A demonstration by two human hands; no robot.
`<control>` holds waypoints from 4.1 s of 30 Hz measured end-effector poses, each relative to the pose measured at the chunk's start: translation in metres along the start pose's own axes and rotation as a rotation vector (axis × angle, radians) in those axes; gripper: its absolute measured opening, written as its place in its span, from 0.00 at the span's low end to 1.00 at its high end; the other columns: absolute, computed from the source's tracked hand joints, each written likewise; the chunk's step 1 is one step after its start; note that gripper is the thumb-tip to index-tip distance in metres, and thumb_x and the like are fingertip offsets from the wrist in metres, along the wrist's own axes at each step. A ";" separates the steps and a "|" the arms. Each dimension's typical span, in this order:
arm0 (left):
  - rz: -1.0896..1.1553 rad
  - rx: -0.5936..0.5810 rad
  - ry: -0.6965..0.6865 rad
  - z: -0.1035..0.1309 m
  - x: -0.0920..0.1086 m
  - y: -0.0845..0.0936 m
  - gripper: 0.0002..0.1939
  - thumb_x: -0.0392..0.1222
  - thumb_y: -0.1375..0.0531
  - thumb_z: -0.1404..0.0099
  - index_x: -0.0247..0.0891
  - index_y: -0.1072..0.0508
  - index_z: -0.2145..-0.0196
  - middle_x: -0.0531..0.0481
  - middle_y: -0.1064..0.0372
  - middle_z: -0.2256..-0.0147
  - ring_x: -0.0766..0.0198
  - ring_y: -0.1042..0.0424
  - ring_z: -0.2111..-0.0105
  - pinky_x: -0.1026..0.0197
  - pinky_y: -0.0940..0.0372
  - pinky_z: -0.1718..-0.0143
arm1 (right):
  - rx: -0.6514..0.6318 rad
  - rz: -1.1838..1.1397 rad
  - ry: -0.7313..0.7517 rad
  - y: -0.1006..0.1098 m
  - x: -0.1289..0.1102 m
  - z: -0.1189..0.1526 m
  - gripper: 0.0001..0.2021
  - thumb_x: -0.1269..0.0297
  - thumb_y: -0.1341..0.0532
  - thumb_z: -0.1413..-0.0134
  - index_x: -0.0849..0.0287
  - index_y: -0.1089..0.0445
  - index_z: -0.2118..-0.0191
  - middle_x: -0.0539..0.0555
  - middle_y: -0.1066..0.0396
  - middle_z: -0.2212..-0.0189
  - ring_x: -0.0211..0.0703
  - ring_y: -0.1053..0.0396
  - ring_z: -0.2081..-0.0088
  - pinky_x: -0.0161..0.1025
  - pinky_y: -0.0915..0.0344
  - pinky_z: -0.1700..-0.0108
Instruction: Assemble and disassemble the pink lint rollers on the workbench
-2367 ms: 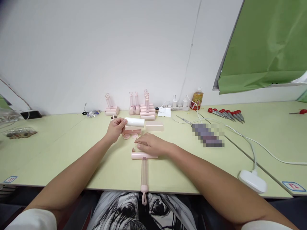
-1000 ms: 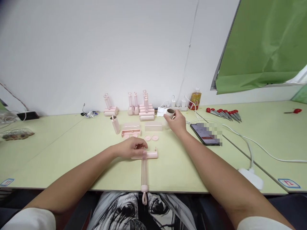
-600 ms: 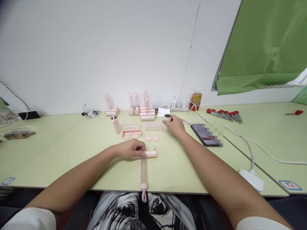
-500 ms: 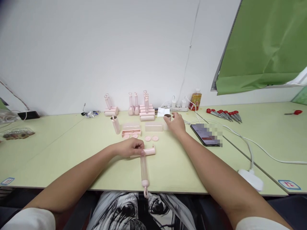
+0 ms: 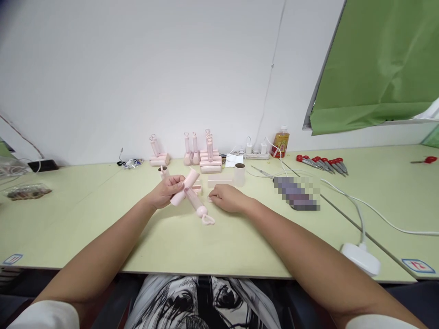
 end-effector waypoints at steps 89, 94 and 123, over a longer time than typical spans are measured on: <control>-1.713 -0.149 -0.047 -0.113 -0.024 -0.063 0.10 0.40 0.44 0.41 0.35 0.26 0.66 0.39 0.27 0.63 0.50 0.28 0.60 0.54 0.36 0.62 | -0.194 0.469 -0.253 -0.014 -0.047 0.014 0.12 0.73 0.45 0.49 0.66 0.30 0.59 0.65 0.26 0.61 0.55 0.28 0.61 0.41 0.38 0.65; -1.694 -0.215 -0.090 -0.110 -0.025 -0.058 0.13 0.48 0.44 0.39 0.38 0.26 0.64 0.44 0.29 0.62 0.55 0.29 0.62 0.56 0.35 0.63 | -0.197 0.453 -0.265 -0.011 -0.048 0.014 0.13 0.73 0.46 0.48 0.66 0.30 0.58 0.66 0.26 0.59 0.55 0.28 0.60 0.41 0.37 0.64; -1.629 -0.320 -0.010 -0.114 -0.038 -0.030 0.32 0.57 0.59 0.31 0.45 0.54 0.34 0.40 0.54 0.35 0.45 0.51 0.38 0.40 0.51 0.42 | -0.153 0.363 -0.208 -0.014 -0.033 0.013 0.10 0.69 0.45 0.46 0.62 0.30 0.58 0.62 0.27 0.57 0.52 0.29 0.58 0.39 0.41 0.64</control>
Point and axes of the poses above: each hand's wrist, its own z-axis away from the middle knuckle, its own y-axis out of the back of the hand, x = y × z, the point moved 3 cm from there along -z, towards the middle knuckle
